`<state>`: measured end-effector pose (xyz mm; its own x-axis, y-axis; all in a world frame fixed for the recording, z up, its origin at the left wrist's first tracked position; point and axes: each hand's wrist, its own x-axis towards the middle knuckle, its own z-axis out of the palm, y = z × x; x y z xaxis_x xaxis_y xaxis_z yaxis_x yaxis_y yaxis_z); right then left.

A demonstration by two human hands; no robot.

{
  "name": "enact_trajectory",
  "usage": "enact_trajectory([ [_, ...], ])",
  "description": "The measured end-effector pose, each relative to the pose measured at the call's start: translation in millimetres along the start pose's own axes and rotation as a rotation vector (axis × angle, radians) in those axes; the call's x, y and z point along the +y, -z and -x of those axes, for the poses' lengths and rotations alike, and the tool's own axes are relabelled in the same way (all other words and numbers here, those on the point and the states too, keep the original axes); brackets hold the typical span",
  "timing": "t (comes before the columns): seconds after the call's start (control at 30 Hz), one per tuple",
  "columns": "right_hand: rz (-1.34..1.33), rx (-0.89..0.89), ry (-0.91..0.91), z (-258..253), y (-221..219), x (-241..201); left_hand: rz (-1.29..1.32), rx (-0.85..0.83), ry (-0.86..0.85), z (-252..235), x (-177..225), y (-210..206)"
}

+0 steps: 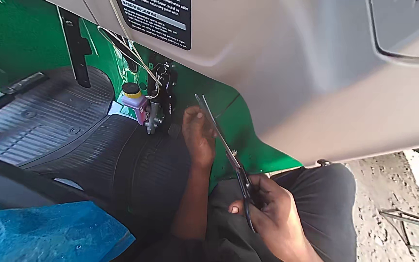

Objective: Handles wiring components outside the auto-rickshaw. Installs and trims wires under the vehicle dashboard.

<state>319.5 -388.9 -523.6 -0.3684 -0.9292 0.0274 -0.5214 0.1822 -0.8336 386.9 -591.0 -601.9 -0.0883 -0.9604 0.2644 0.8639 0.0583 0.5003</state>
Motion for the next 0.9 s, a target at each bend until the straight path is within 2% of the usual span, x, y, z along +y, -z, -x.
enact_trajectory([
  [0.2,0.022,0.012,0.031,8.3,-5.2,9.6,0.26,0.001,0.042,-2.4,-2.4,-1.7],
  [0.47,-0.029,0.048,0.083,11.7,-4.6,18.3,0.253,0.034,0.048,-3.3,-0.1,-6.3],
  [0.9,-0.075,0.098,0.094,18.1,-4.3,27.1,0.48,-0.177,0.052,-4.9,-2.9,11.5],
])
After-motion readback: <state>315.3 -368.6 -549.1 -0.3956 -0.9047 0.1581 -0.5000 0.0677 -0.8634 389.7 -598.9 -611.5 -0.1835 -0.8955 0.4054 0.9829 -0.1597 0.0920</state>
